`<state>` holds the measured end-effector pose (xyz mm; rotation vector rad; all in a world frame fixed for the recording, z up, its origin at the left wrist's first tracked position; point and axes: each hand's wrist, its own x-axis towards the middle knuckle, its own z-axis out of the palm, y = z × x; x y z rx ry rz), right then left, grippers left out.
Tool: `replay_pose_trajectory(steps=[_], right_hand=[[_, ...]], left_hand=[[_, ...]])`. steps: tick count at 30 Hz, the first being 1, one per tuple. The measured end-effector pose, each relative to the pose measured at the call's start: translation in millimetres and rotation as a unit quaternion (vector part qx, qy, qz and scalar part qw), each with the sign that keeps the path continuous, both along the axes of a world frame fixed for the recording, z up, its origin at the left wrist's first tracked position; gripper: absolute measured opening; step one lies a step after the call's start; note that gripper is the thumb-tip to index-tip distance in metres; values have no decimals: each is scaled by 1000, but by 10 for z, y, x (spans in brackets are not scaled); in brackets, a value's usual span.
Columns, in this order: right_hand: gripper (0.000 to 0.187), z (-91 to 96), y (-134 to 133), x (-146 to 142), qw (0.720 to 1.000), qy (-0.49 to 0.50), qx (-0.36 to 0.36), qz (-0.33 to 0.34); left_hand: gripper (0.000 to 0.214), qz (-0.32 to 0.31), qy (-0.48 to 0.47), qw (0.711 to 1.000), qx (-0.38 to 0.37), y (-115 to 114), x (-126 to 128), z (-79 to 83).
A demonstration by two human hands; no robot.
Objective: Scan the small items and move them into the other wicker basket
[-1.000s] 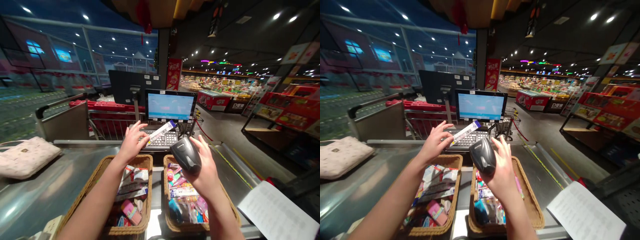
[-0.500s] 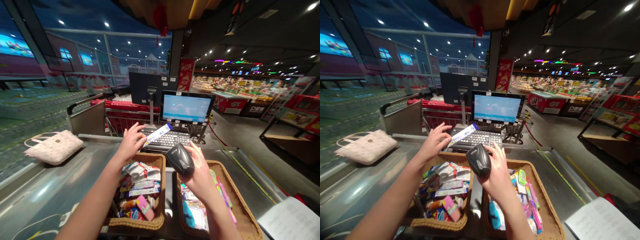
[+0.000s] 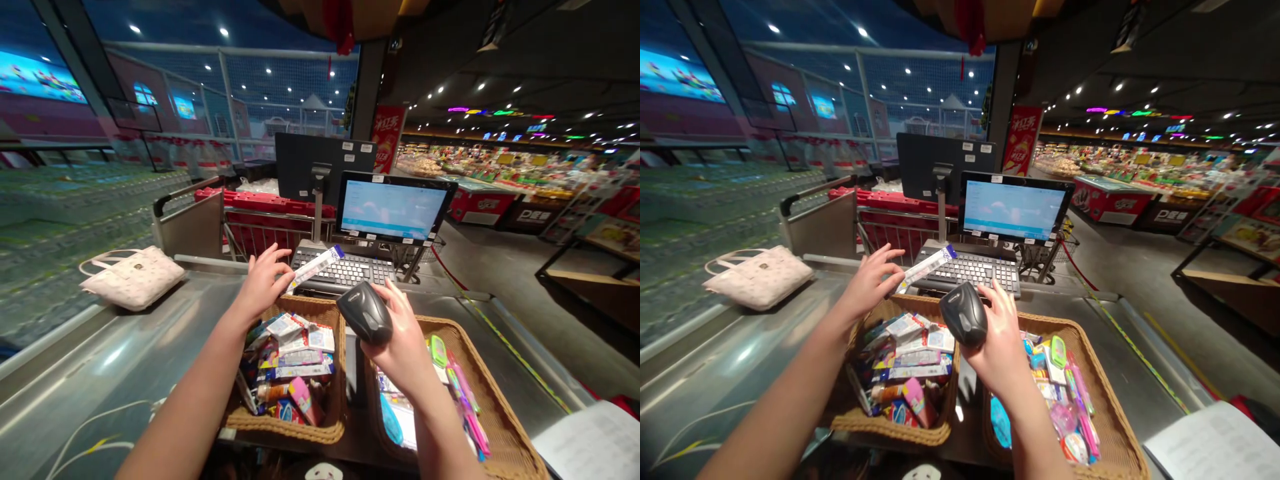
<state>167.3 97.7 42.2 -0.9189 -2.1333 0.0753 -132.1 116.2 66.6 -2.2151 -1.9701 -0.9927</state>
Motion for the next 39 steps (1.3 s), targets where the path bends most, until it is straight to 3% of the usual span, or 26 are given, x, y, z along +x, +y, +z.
replay_pose_trajectory(steps=[5, 12, 18, 24, 32, 36, 39], right_hand=[[44, -96, 29, -65, 1000, 11, -9, 7], [46, -212, 30, -208, 998, 7, -52, 31], [49, -363, -21, -360, 989, -30, -123, 79], [54, -476, -38, -460, 981, -48, -154, 108], [54, -467, -29, -448, 981, -50, -159, 101], [51, -456, -9, -355, 986, -31, -140, 85], [52, -414, 11, -195, 991, -9, -123, 55]], left_hand=[[29, 20, 12, 998, -50, -106, -142, -190], [32, 29, 10, 988, -153, -350, -409, -656], [28, -7, 2, 967, -256, -641, -523, -987], [13, -85, 16, 936, -341, -873, -617, -1207], [14, -57, 94, 933, -343, -947, -537, -1378], [13, -33, 98, 951, -290, -875, -427, -1297], [13, -49, 84, 969, -227, -749, -254, -1202]])
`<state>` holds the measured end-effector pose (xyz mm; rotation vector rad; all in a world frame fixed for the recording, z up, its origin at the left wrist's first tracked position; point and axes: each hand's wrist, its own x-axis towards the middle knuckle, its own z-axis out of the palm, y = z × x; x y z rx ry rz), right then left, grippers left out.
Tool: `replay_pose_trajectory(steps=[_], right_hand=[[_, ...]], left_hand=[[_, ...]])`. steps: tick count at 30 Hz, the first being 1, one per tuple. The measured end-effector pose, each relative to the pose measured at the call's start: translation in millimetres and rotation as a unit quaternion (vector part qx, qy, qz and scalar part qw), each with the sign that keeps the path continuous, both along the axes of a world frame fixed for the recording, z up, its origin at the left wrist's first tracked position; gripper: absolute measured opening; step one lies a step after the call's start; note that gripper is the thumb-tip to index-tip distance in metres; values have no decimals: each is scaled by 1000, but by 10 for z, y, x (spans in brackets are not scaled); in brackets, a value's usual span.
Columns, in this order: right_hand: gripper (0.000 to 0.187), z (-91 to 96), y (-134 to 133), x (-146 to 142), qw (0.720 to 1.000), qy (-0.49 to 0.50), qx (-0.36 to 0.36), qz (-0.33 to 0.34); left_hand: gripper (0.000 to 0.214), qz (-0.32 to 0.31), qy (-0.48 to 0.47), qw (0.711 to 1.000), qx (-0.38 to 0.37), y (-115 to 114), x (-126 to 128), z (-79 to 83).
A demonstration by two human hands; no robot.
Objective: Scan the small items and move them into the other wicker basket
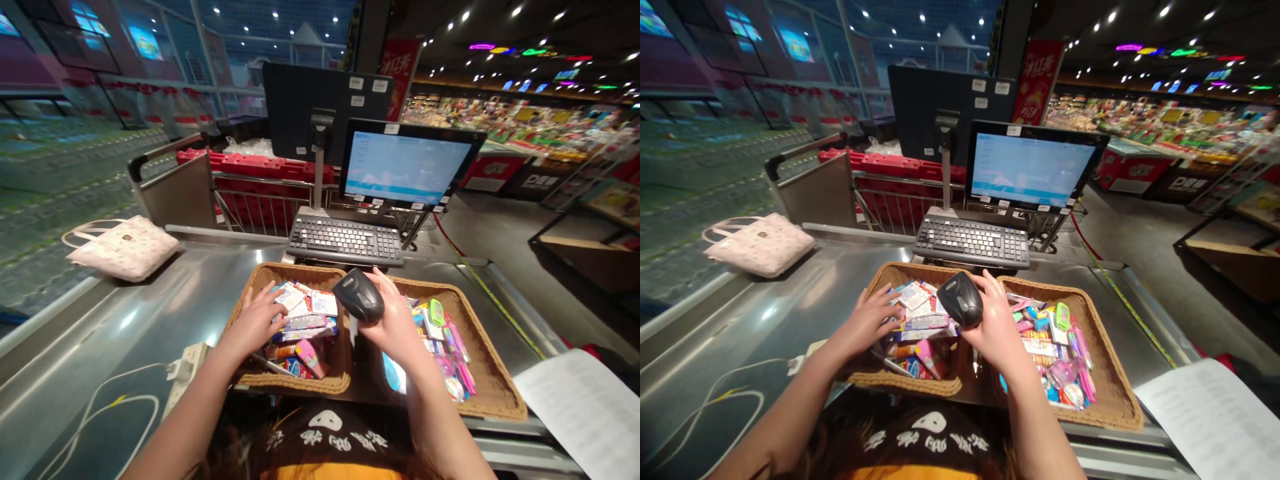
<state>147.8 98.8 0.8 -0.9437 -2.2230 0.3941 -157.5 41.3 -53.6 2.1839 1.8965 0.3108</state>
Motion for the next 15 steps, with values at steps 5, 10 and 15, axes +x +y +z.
replay_pose_trajectory(steps=[5, 10, 15], right_hand=[[54, 116, -9, 485, 993, 34, 47, -107], [58, 141, -76, 1102, 971, 34, 79, -225], [56, 81, -144, 1604, 952, 31, 105, -287]], left_hand=[[19, -68, -24, 996, 58, 320, 540, 143], [23, -184, -36, 981, 55, 646, 1329, 192], [37, -297, -32, 954, 38, 845, 2205, 36]])
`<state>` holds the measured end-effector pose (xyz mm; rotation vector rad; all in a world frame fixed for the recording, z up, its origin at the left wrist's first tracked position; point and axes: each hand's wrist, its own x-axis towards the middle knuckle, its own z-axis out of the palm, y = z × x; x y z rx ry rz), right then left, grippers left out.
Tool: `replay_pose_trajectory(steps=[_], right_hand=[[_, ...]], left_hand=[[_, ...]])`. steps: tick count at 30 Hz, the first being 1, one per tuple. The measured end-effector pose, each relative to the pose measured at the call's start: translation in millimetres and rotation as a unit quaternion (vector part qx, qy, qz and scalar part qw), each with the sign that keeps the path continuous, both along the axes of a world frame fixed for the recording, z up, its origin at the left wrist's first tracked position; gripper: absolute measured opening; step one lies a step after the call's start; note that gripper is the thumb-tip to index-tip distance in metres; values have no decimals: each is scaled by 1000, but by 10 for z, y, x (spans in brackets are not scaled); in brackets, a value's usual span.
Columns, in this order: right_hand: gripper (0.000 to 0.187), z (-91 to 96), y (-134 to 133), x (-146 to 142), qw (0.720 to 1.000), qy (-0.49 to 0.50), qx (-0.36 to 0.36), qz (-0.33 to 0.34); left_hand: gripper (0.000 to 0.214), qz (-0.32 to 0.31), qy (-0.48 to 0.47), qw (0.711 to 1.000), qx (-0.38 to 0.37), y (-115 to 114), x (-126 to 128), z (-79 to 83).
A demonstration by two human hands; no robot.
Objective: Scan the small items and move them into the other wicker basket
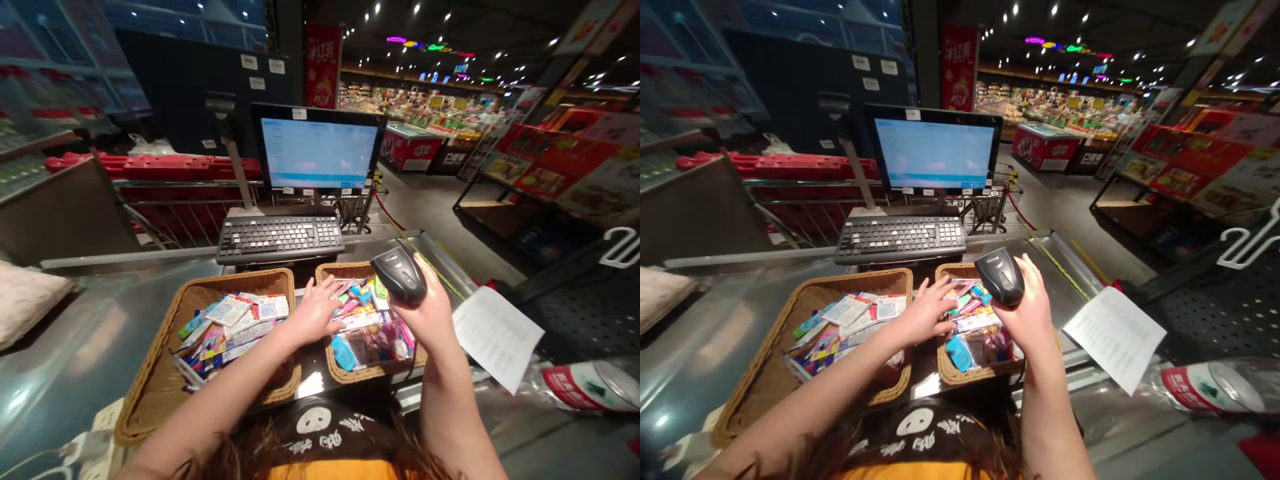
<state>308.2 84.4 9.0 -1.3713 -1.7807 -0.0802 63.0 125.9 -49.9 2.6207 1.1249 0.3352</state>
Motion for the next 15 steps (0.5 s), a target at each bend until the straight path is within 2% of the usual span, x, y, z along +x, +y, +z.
replay_pose_trajectory(steps=[4, 9, 12, 15], right_hand=[[60, -27, -41, 262, 999, 6, 6, -35], [57, -27, -54, 448, 999, 16, 5, -44], [56, -30, -49, 509, 999, 24, -2, -45], [57, -39, -40, 559, 998, 36, -3, -44]], left_hand=[[66, -39, 33, 999, 19, 31, 708, -209], [68, -90, 166, 982, 28, 15, 1472, -623], [73, -90, 195, 976, 18, 8, 1736, -863], [63, -105, 188, 976, 15, 20, 1799, -968]])
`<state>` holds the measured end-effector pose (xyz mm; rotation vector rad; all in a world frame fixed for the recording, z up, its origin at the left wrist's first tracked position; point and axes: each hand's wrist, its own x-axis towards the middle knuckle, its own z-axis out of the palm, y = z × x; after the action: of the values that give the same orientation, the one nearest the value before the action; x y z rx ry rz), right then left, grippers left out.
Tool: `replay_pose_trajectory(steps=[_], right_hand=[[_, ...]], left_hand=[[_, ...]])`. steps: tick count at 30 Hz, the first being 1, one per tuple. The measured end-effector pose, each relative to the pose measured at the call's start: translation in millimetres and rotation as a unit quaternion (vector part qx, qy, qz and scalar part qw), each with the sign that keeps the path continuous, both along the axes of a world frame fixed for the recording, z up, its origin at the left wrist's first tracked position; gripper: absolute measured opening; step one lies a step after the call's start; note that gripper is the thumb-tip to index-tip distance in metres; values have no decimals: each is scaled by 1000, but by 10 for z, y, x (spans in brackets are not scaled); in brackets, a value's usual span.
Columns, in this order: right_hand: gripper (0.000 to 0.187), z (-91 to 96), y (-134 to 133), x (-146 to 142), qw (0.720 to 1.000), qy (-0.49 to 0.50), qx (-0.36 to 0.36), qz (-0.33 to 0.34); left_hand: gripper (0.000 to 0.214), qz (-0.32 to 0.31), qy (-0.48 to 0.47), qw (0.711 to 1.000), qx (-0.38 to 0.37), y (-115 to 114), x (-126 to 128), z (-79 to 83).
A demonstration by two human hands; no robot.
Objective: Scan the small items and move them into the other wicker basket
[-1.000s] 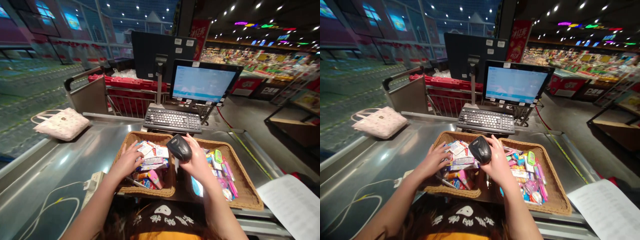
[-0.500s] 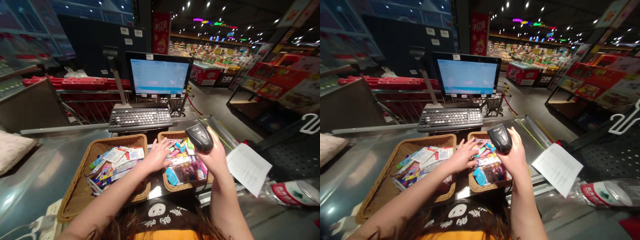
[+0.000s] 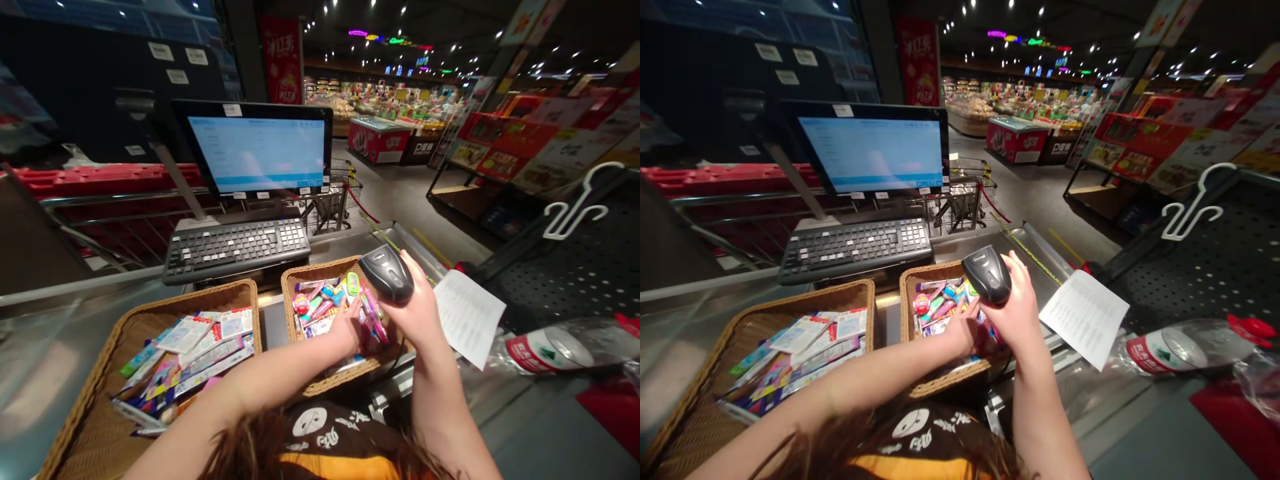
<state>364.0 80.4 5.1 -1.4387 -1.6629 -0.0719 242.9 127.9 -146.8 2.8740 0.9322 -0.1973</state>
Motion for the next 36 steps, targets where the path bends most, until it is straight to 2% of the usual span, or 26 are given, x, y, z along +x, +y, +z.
replay_pose_trajectory(steps=[3, 6, 9, 13, 17, 23, 28, 32, 36], right_hand=[[59, -13, 11, 50, 1000, 4, 3, 1], [57, -24, 23, 91, 1000, 3, 7, -1], [60, -27, 30, 108, 1000, 2, 5, -6], [61, -14, 33, 96, 1000, 8, 7, -2], [60, 6, 31, 72, 1000, 24, 8, -3], [61, 18, -6, 93, 999, 44, 0, -6], [60, 21, -30, 107, 999, 36, 4, -12], [59, 34, -37, 93, 999, 36, 5, -14], [59, 33, -54, 90, 999, 39, 2, -19]], left_hand=[[45, -18, -8, 1000, -8, 70, -66, 29], [33, -7, -30, 999, -31, 199, -158, 116], [27, 23, -55, 997, -47, 327, -240, 186], [29, 40, -66, 997, -22, 407, -328, 192], [31, 44, -54, 997, -18, 398, -351, 141], [24, 16, -3, 996, -87, 362, -330, 140], [53, 4, 13, 994, -108, 297, -341, 91], [34, 16, -10, 997, -76, 255, -311, 60], [27, 18, -53, 996, -67, 304, -312, 176]])
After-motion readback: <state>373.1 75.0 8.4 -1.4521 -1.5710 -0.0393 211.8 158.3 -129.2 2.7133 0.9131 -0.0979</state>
